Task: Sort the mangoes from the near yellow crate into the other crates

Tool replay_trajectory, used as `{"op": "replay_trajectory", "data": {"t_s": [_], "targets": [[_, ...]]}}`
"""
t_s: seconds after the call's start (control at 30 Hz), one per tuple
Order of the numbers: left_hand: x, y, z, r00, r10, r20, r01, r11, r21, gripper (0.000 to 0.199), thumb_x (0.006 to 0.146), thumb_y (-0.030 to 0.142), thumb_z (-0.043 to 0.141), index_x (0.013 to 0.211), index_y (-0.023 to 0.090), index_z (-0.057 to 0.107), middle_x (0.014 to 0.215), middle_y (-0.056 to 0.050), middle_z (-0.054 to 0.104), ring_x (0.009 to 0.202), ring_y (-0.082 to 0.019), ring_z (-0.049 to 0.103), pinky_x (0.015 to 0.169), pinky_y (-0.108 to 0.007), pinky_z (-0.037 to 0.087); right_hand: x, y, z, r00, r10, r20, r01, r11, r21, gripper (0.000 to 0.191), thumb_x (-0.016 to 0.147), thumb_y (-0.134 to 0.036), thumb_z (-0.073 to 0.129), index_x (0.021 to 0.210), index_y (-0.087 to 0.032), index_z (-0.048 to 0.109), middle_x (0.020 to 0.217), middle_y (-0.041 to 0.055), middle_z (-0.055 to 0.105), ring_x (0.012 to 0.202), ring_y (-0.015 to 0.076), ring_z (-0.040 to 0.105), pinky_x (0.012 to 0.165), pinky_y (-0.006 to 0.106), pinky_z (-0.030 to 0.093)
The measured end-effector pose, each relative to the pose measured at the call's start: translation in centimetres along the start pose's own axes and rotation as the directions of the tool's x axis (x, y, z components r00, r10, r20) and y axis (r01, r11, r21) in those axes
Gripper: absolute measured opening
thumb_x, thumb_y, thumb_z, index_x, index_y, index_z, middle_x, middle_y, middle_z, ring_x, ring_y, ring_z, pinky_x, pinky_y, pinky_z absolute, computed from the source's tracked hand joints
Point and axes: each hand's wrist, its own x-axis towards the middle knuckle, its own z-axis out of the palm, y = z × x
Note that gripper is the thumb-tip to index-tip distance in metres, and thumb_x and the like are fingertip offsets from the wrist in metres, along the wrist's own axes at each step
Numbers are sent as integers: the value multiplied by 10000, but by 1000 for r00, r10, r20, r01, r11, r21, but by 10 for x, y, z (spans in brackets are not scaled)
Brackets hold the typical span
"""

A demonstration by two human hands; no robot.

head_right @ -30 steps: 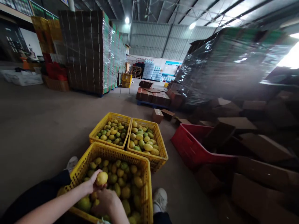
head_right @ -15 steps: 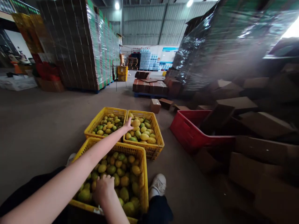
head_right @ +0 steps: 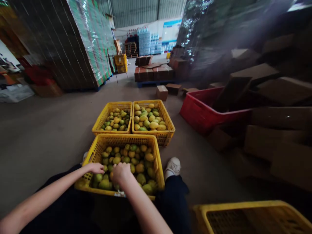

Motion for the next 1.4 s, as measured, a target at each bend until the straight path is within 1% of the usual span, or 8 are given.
{"op": "replay_trajectory", "data": {"t_s": [0.2,0.37,0.6,0.77,0.97,1.2,1.33,1.4], "targets": [[0,-45,25,976,-191,100,186,981,60,322,917,370,561,1150,150,599,1170,-85,610,1021,-209,607,876,-416,520,3,25,-7,999,54,-7,-53,998,44,414,879,-288,534,1244,-101,587,1171,202,666,1092,318,647,854,410,512],[25,-50,43,967,-245,74,243,970,28,345,916,365,565,1192,160,580,1206,-86,590,1036,-222,601,873,-418,527,3,44,-8,996,86,-2,-86,995,49,453,891,-308,519,1288,-92,550,1220,208,641,1111,325,633,864,413,500],[70,-19,68,962,-252,-105,255,967,11,449,884,323,594,1291,155,507,1298,-152,543,1132,-268,567,949,-430,471,-5,59,-10,995,103,14,-104,988,116,462,903,-321,499,1308,-100,533,1232,197,632,1097,326,630,870,413,488],[104,6,65,927,-205,-314,205,978,-33,764,845,225,576,1493,150,179,1539,-221,218,1355,-353,357,1036,-414,378,-10,76,-17,983,185,5,-184,974,132,465,907,-343,509,1309,-109,530,1258,219,606,1133,336,605,904,427,459],[129,11,52,961,-164,-223,149,985,-84,656,728,59,643,1342,179,447,1440,-177,417,1302,-347,419,1063,-417,337,-14,80,-19,978,201,45,-206,971,123,483,922,-330,488,1347,-102,492,1260,216,600,1114,338,610,894,415,455],[109,10,43,964,-200,-176,141,943,-300,566,687,150,750,1210,127,534,1287,-160,559,1243,-358,476,1040,-403,372,-10,76,-22,984,172,44,-177,976,130,473,922,-357,494,1326,-112,509,1268,206,600,1127,330,608,905,407,462],[69,19,20,984,-152,-93,88,867,-490,557,703,297,776,1190,132,561,1113,-103,661,1054,-271,606,894,-329,491,-6,70,-24,988,145,44,-150,979,136,497,901,-359,540,1338,-124,504,1238,210,608,1137,344,603,895,425,468],[40,32,-1,996,-78,-42,35,783,-621,541,749,361,743,1212,148,560,1083,-98,673,971,-225,640,825,-316,523,-3,65,-22,994,106,2,-105,981,162,621,860,-376,612,1397,-120,434,1263,217,585,1149,346,596,910,419,465]]}}
